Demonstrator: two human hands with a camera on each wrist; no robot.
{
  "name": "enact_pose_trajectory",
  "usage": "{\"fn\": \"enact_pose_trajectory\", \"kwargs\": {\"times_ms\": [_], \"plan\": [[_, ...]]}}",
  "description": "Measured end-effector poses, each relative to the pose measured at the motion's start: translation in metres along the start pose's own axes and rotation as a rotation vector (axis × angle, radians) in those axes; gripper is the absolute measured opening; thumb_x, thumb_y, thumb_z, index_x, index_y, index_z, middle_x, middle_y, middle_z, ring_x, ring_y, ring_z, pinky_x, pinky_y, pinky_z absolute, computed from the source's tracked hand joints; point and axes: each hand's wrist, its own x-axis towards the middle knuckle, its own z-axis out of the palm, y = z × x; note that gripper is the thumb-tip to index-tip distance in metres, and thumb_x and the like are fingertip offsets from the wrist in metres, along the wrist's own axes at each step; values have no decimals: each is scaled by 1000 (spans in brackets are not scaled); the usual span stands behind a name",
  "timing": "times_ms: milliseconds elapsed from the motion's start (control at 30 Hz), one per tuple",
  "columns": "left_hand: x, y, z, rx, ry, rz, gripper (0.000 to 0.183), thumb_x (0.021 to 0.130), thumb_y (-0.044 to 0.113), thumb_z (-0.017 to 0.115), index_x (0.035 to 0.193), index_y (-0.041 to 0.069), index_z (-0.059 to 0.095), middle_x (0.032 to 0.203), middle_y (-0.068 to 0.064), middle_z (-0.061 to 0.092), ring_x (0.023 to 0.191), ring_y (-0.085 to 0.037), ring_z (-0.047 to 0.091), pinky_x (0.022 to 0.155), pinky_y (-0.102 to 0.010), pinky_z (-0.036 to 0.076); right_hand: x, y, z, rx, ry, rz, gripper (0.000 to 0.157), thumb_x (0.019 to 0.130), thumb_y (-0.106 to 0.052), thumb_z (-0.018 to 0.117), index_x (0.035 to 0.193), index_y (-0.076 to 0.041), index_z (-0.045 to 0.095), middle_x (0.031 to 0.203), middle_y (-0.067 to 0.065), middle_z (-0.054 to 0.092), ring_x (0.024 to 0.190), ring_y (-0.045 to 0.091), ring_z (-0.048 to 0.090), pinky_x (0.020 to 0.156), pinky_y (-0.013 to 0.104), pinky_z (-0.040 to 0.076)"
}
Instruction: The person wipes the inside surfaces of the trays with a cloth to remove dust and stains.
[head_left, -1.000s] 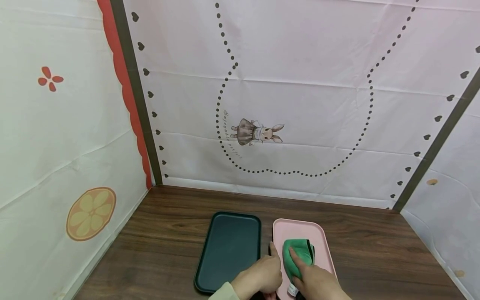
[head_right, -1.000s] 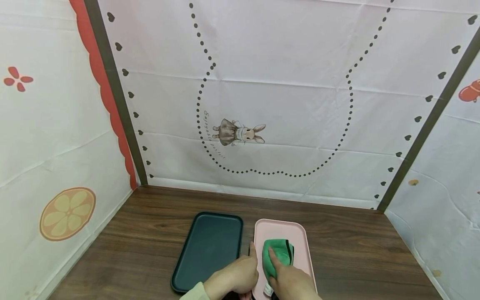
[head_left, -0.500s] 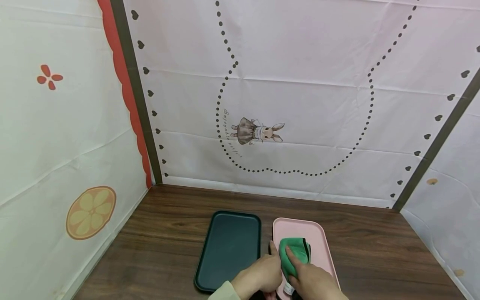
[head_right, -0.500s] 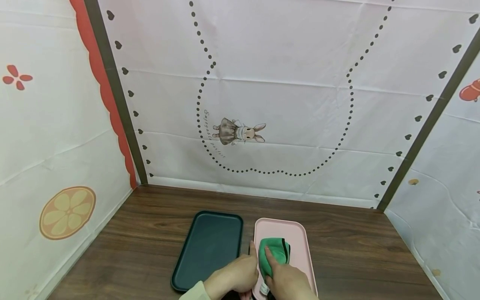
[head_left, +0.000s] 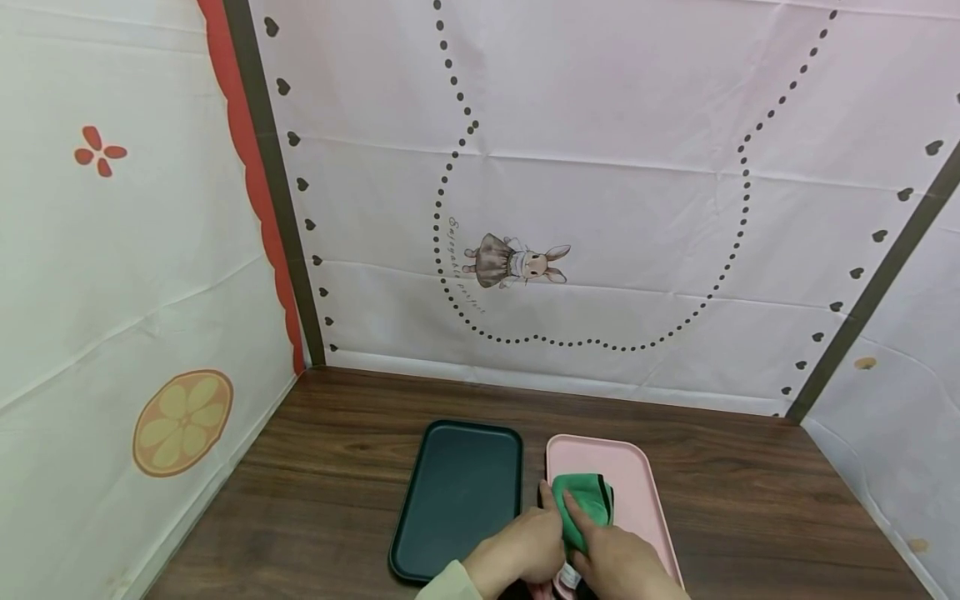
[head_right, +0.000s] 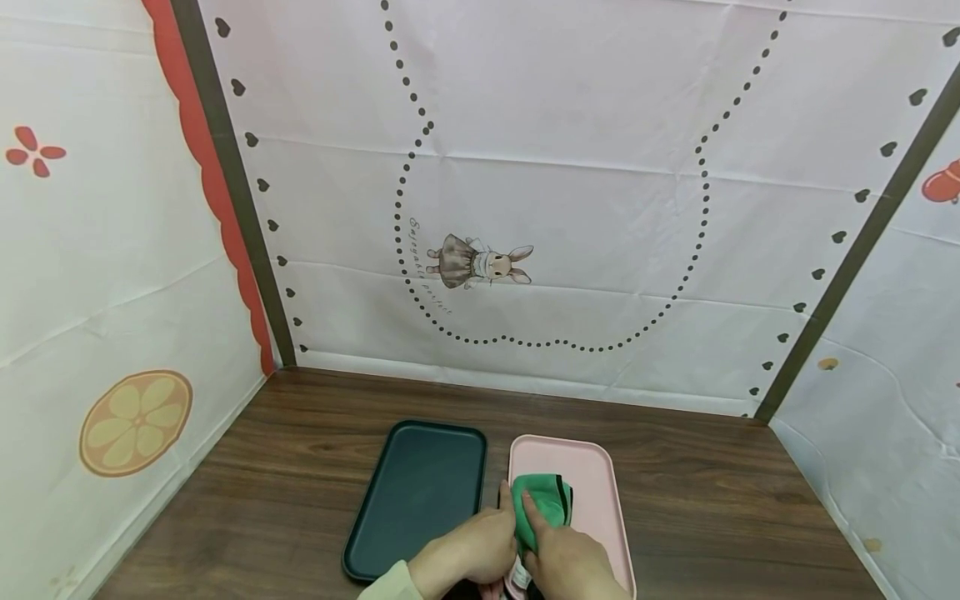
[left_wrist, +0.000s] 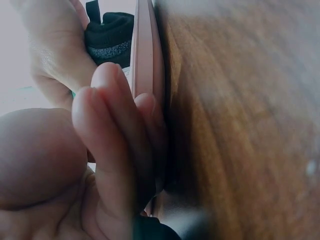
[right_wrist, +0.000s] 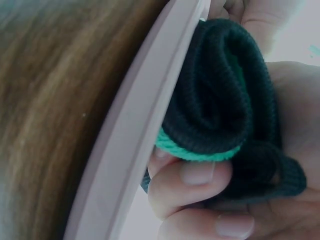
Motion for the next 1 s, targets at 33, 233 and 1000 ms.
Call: {"fn": "enact_pose_trajectory", "kwargs": {"times_ms": [33, 233, 1000], "plan": [[0, 0, 0, -3, -1, 1, 77, 96, -3, 54, 159, -15, 12, 42, -6, 56, 30, -10, 46, 32, -22, 36, 0, -1, 0, -5, 8, -3, 74, 95, -29, 72, 161, -22, 40, 75, 6, 70, 58, 18, 56, 57, 49, 51], [-1, 0, -2, -23, -10, -8, 77, 96, -4, 55, 160, -13, 12, 43, -7, 56, 30, -10, 45, 32, -22, 34, 2, -3, 2, -15, 9, -2, 73, 95, -29, 72, 161, -22, 40, 67, 3, 64, 57, 18, 54, 54, 48, 50], [-1, 0, 0, 10, 5, -11, 79, 96, -1, 58, 160, -15, 12, 44, -7, 60, 30, -10, 47, 32, -23, 38, 8, 1, -15, 49, -176, 41, 70, 99, -38, 66, 162, -27, 37, 57, 3, 51, 50, 20, 45, 53, 39, 41]]}}
